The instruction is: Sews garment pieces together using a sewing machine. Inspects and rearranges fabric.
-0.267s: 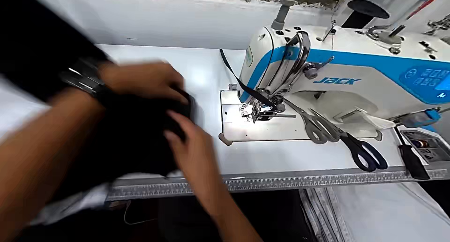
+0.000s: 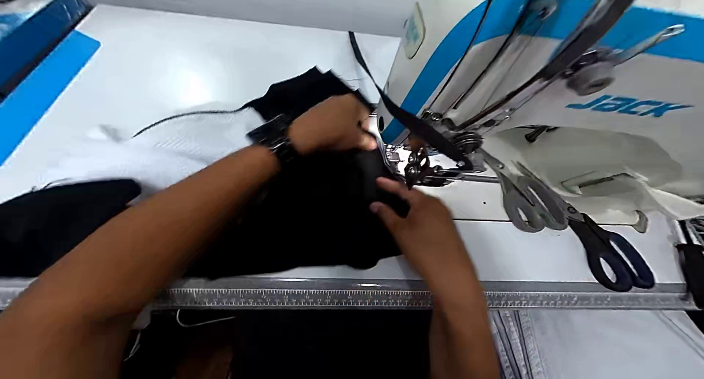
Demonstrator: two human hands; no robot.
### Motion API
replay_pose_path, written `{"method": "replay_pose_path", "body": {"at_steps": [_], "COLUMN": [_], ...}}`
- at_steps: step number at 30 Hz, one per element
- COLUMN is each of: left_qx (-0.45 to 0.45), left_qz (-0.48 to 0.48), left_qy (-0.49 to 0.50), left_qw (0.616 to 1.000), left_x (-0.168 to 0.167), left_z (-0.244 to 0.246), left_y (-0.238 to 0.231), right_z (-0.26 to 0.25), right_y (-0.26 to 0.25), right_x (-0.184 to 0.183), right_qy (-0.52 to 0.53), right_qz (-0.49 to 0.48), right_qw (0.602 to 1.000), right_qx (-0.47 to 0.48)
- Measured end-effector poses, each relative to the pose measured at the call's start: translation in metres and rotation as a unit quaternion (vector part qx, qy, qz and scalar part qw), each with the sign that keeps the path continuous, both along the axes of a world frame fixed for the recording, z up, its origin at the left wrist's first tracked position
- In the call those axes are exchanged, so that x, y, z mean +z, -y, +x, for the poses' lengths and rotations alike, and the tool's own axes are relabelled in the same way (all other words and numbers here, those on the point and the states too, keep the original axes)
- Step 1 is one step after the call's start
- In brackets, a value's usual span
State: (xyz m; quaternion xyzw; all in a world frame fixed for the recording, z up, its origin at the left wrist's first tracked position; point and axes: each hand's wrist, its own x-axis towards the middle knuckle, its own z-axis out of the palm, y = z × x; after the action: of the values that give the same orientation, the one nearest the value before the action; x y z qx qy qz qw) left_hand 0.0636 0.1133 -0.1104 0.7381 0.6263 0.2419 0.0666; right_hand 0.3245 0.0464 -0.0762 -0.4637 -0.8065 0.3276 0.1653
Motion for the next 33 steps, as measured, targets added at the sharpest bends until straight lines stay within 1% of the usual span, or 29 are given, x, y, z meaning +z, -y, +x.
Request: {"method": "replay_pose_path", "body": {"at_steps": [2,3,5,7,9,10,11,12,13,14,16,18,20,22,24,28,33], "left_qx": [0.042,0.052,0.015,0.002,0.035,0.042,0.021,-0.018,-0.05,-0.054,0.001,0.067,0.09,0.074,0.035,-0.039,-0.077], "left_qz": [-0.079,-0.083,0.005,0.074,0.106,0.114,0.123,0.126,0.12,0.101,0.043,-0.005,-0.037,-0.057,-0.071,-0.051,-0.052], "left_qy": [0.007,0.025,0.038,-0.028,-0.085,-0.088,-0.081,-0.065,-0.05,-0.046,-0.078,-0.117,-0.127,-0.118,-0.107,-0.105,-0.107], "left_qw": [0.996,0.995,0.999,0.997,0.99,0.989,0.989,0.99,0.99,0.992,0.996,0.991,0.987,0.989,0.991,0.992,0.99], "left_x": [0.035,0.043,0.033,0.033,0.047,0.051,0.048,0.042,0.033,0.029,0.034,0.039,0.039,0.041,0.038,0.033,0.033], "left_z": [0.034,0.047,0.05,0.043,0.049,0.059,0.066,0.07,0.071,0.072,0.075,0.08,0.078,0.071,0.06,0.046,0.04], "left_y": [-0.003,-0.002,0.002,0.012,0.038,0.054,0.068,0.076,0.08,0.083,0.085,0.086,0.084,0.08,0.074,0.056,0.044], "right_z": [0.01,0.014,0.016,0.017,0.018,0.018,0.017,0.015,0.014,0.013,0.018,0.023,0.026,0.024,0.019,0.011,0.004], "right_y": [-0.018,-0.021,-0.019,-0.017,-0.017,-0.018,-0.021,-0.026,-0.028,-0.029,-0.03,-0.034,-0.036,-0.035,-0.035,-0.035,-0.032], "right_x": [0.003,0.003,0.002,0.001,0.0,0.0,0.0,-0.002,-0.004,-0.005,-0.008,-0.01,-0.011,-0.007,-0.003,-0.003,-0.003], "right_qy": [0.014,0.018,0.022,0.014,0.001,-0.004,-0.005,-0.002,-0.005,-0.011,-0.049,-0.068,-0.062,-0.037,-0.015,-0.012,0.03], "right_qz": [0.025,0.038,0.058,0.066,0.062,0.057,0.053,0.052,0.055,0.057,0.065,0.077,0.087,0.081,0.069,0.081,0.105], "right_qw": [0.999,0.998,0.997,0.997,0.998,0.998,0.998,0.998,0.998,0.998,0.997,0.994,0.992,0.994,0.996,0.997,0.994], "right_qx": [-0.033,-0.045,-0.051,-0.036,-0.022,-0.019,-0.02,-0.026,-0.028,-0.025,-0.003,0.042,0.073,0.07,0.051,0.01,-0.022]}}
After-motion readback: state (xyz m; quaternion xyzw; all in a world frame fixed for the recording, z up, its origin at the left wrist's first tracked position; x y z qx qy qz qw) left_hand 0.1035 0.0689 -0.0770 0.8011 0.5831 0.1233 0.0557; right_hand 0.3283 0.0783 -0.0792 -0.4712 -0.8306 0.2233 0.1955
